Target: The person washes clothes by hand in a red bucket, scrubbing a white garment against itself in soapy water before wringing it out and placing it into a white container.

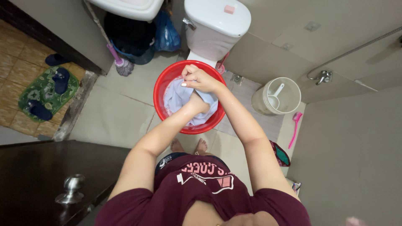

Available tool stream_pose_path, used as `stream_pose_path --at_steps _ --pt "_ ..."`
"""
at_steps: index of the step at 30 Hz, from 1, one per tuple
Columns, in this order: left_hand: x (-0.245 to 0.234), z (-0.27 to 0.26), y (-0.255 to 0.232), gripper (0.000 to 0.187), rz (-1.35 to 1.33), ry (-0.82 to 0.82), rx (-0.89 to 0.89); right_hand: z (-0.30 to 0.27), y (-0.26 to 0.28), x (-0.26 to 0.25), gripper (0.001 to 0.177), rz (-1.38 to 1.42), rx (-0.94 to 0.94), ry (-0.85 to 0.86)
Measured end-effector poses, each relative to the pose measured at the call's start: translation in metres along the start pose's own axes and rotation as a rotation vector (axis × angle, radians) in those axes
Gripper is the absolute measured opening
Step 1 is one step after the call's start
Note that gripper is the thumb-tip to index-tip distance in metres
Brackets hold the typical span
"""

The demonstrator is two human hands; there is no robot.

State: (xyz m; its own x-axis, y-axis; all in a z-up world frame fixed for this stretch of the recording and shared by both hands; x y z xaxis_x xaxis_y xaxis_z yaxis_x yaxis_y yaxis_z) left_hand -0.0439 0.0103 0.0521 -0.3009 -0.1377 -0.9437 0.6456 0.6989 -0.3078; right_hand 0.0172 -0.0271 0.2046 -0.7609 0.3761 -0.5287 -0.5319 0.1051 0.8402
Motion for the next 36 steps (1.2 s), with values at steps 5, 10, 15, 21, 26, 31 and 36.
stream_pose_path --at_steps 5,10,15,21,26,31,36 --pt "0.029 0.027 0.030 0.048 0.050 -0.227 -0.062 0.000 -0.020 0.000 0.019 -0.143 -0.100 -0.067" --pt "-0.015 0.030 0.079 0.032 -0.261 0.201 -0.488 -0.059 -0.071 -0.019 0.055 0.194 0.033 -0.775" --pt "-0.062 0.013 0.108 0.051 -1.284 -0.233 -0.631 -0.079 -0.100 0.055 0.115 -0.007 0.033 -0.968" --pt "-0.064 0.007 0.114 0.057 -2.178 -0.391 -0.427 -0.065 -0.138 0.129 0.070 -0.273 0.354 -1.008" --pt "-0.052 0.007 0.131 0.060 -2.328 -0.562 -0.320 -0.070 -0.164 0.099 0.028 0.067 0.635 -0.846" --pt "-0.047 -0.006 0.142 0.052 -2.252 -0.607 -0.124 -0.084 -0.154 0.053 0.029 0.563 0.232 -0.789" --pt "-0.058 -0.015 0.092 0.076 -1.430 -0.272 0.292 -0.100 -0.137 0.004 0.031 1.056 0.223 -0.755"
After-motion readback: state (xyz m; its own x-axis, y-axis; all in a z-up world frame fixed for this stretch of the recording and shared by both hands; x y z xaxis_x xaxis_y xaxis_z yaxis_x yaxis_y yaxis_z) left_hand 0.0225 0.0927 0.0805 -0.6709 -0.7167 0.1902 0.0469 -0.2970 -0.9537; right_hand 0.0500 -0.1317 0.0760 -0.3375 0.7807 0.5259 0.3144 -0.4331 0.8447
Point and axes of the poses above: each hand's wrist, its own z-axis towards the middle knuckle, its own x-axis out of the palm, y = z × x, the point moved 3 cm from there along z, towards the middle knuckle, and after that the axes turned 12 degrees about y, right-handed, at the moved point
